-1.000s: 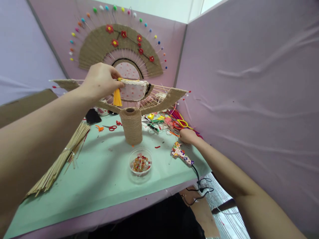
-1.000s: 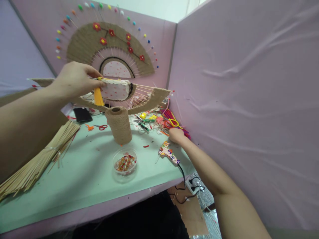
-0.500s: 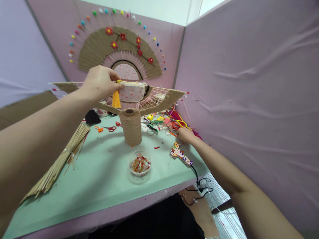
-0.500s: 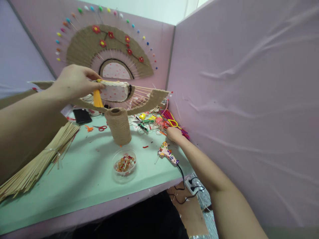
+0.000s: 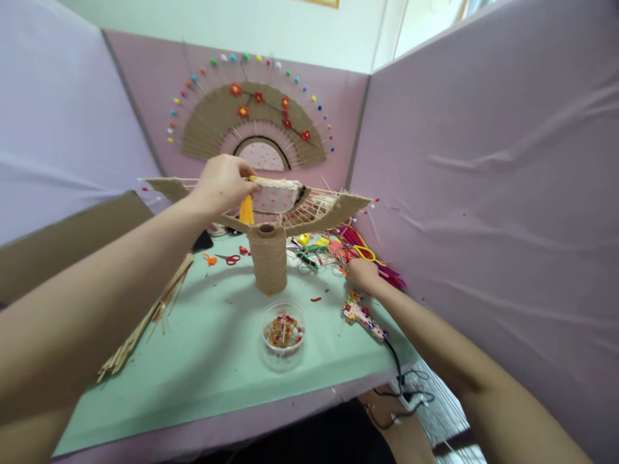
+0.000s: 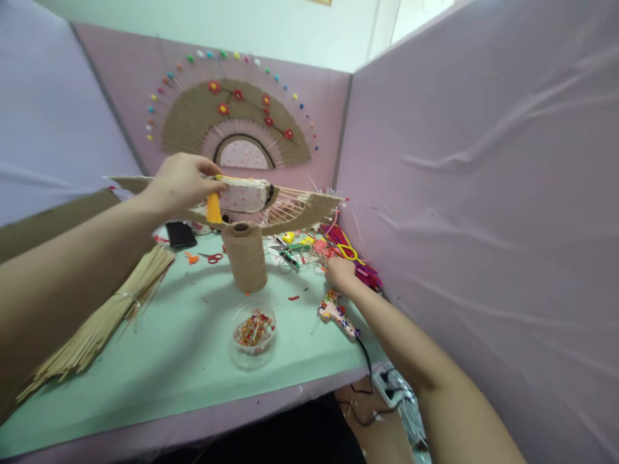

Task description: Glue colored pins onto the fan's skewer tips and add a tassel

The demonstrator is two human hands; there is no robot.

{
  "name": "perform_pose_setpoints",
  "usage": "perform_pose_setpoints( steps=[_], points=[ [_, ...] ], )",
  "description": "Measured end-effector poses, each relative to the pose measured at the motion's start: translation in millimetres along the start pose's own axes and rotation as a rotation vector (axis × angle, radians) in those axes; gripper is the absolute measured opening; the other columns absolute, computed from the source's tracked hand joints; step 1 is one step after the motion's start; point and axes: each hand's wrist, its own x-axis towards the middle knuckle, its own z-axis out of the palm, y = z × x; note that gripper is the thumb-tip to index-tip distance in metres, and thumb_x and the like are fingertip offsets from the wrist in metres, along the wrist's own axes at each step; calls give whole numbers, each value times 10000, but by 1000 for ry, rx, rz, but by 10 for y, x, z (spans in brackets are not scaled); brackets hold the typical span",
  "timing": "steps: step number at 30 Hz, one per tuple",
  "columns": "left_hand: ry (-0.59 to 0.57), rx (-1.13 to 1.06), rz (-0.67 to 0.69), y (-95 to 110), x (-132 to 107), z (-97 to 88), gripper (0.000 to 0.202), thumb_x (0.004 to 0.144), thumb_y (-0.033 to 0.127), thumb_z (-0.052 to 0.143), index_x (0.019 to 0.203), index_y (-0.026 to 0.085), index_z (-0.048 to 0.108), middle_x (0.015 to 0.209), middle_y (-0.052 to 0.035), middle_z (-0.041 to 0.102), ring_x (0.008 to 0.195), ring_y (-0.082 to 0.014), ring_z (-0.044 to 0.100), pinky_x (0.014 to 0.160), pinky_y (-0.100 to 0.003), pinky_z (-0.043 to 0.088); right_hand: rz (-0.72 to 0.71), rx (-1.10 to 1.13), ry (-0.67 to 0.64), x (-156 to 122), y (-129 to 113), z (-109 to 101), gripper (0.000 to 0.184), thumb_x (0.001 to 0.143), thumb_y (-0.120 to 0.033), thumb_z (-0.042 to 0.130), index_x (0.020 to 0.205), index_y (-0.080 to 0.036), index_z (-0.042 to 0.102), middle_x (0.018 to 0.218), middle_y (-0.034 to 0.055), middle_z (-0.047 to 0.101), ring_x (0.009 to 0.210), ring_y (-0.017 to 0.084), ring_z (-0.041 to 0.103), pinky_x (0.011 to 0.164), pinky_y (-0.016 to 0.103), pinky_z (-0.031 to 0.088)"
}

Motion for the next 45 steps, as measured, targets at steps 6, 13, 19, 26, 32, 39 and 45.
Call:
perform_pose_setpoints(
  steps=[6, 13, 19, 26, 32, 39, 45],
  points=[
    [43, 59, 33, -132, 56, 106, 235, 747, 311, 632, 935, 222, 740, 979, -52, 731, 972, -243, 632, 862, -310, 467, -162, 78, 289, -396, -323, -292, 231, 888, -180, 429, 1009, -131, 620, 972, 158, 711, 908, 237, 676, 703, 270, 435],
    [52, 38, 67, -145, -5, 131, 263, 748, 291, 612, 956, 193, 742, 996, -73, 741, 952, -246, 650, 847, -318, 478, -567, 459, 726, -866, -584, -920, 152, 895, -177, 429, 970, -206, 558, 841, 50, 692, 730, 181, 631, 660, 257, 415],
    [42, 52, 73, -148, -26, 127, 259, 757, 290, 596, 955, 202, 738, 1001, -69, 740, 975, -246, 644, 851, -313, 477, -759, 500, 1043, -760, -727, -1560, 168, 910, -182, 470, 898, -190, 638, 897, 75, 689, 863, 214, 593, 779, 313, 427],
    [49, 43, 96, -162, -48, 142, 261, 763, 279, 603, 959, 173, 739, 992, -97, 737, 968, -261, 646, 843, -328, 472, -756, 431, 1142, -431, -1071, -1703, 199, 915, -192, 493, 854, -185, 682, 874, 73, 674, 863, 219, 543, 803, 322, 409],
    [42, 37, 82, -144, -64, 134, 262, 764, 279, 607, 970, 180, 736, 992, -93, 737, 970, -257, 648, 847, -328, 475, -677, 409, 1113, -338, -1132, -1683, 194, 889, -183, 514, 826, -179, 697, 848, 80, 646, 850, 225, 524, 783, 325, 402],
    [50, 39, 91, -150, -56, 160, 265, 756, 260, 608, 966, 165, 737, 985, -108, 735, 968, -270, 647, 849, -339, 474, -699, 385, 1066, -345, -1115, -1727, 176, 866, -162, 534, 817, -171, 702, 847, 79, 650, 845, 216, 533, 789, 317, 401],
    [41, 46, 83, -130, -64, 156, 252, 763, 256, 614, 965, 170, 738, 984, -95, 738, 966, -251, 647, 853, -319, 468, -691, 330, 998, -385, -1088, -1781, 188, 873, -170, 538, 821, -180, 718, 866, 80, 660, 861, 217, 536, 775, 309, 388]
  ],
)
